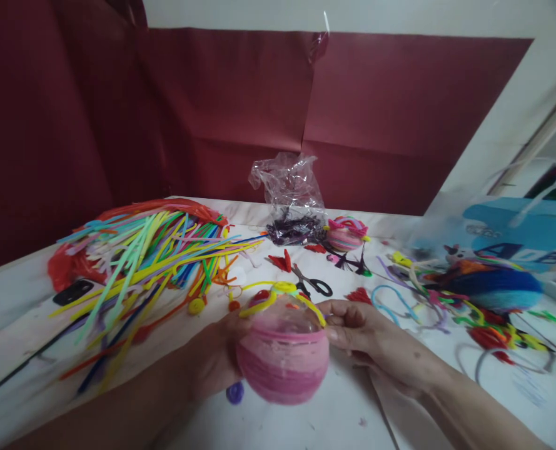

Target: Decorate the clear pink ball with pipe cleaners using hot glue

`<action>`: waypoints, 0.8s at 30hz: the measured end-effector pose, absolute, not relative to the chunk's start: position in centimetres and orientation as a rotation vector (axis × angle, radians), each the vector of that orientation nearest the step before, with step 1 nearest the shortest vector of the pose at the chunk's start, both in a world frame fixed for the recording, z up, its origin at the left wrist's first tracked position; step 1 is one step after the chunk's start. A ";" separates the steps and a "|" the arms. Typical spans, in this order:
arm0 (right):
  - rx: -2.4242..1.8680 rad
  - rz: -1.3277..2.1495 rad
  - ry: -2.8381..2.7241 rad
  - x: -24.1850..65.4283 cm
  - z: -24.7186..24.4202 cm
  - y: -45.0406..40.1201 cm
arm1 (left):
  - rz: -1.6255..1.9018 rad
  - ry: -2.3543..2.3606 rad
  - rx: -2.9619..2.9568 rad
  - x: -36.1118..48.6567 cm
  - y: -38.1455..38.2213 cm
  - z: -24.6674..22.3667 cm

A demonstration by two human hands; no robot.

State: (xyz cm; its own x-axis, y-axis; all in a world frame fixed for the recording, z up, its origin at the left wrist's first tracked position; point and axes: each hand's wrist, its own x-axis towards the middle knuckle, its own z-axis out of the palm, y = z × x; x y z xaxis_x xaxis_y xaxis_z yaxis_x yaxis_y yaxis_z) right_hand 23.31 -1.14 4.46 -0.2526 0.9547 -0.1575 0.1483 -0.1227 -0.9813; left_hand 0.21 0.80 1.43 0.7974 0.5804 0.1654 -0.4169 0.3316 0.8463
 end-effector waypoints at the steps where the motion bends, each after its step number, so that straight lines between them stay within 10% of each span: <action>1: -1.300 1.420 -1.448 23.3 4.3 -1.0 | 0.634 0.199 0.984 0.5 2.1 1.9; 13: -1.024 -0.276 -1.965 21.7 3.6 -3.0 | 0.798 0.149 0.946 1.6 2.5 2.3; 24: -0.866 -0.369 -2.135 21.4 2.5 -3.0 | 0.782 0.340 0.886 1.5 2.3 1.8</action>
